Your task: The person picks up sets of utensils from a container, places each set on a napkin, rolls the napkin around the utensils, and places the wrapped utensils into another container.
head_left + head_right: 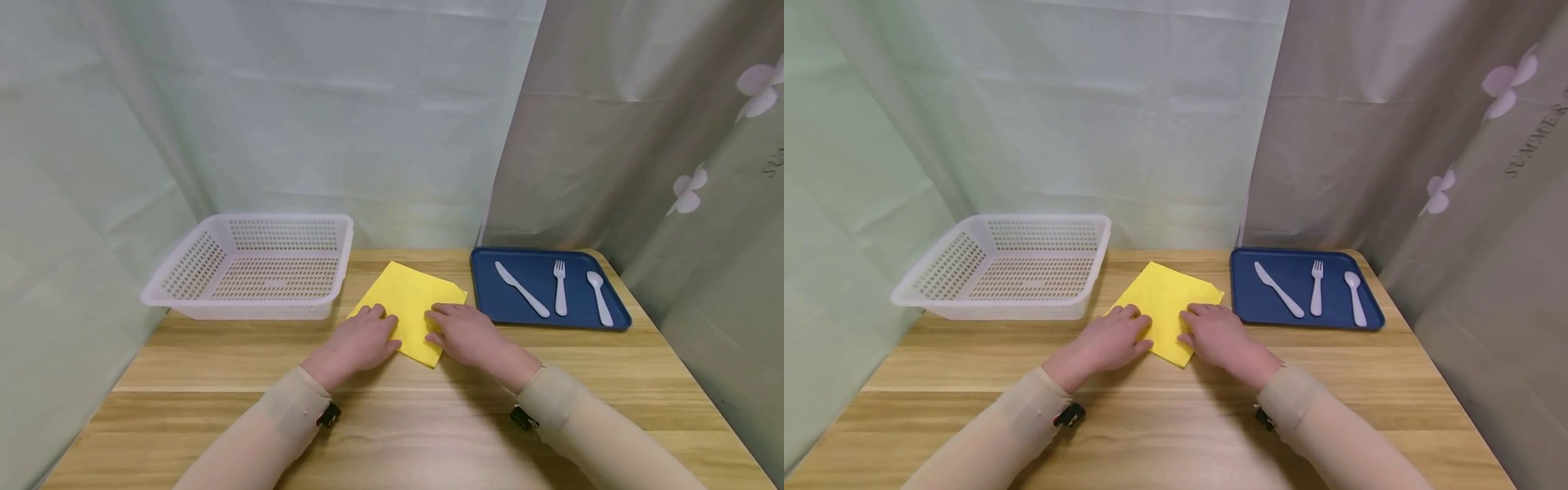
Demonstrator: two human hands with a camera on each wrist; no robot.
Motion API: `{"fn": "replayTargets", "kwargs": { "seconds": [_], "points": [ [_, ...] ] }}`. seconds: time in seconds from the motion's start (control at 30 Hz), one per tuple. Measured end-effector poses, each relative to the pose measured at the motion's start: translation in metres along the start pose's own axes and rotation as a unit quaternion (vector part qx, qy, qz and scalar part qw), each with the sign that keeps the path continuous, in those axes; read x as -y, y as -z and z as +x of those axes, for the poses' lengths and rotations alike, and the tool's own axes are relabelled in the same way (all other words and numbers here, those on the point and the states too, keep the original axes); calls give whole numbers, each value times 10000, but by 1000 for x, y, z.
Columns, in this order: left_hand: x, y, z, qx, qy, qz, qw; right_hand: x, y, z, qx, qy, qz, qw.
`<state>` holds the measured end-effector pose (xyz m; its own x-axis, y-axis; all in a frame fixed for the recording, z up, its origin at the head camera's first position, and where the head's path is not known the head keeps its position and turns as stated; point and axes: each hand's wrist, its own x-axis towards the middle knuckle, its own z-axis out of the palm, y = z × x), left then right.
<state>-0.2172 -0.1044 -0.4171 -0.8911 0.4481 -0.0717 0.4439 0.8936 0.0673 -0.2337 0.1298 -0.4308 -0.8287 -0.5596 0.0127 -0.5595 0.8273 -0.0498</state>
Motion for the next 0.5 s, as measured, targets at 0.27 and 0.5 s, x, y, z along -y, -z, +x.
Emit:
{"fn": "replayTargets", "kwargs": {
  "seconds": [0.27,0.5],
  "points": [
    [-1,1,-1,-10,-60,12,10000,-2,-3,-2,-143,73,35,9999],
    [1,2,-3,74,-112,-141,9998,-1,-2,-4,-129,102,-49,9999]
  ]
}}
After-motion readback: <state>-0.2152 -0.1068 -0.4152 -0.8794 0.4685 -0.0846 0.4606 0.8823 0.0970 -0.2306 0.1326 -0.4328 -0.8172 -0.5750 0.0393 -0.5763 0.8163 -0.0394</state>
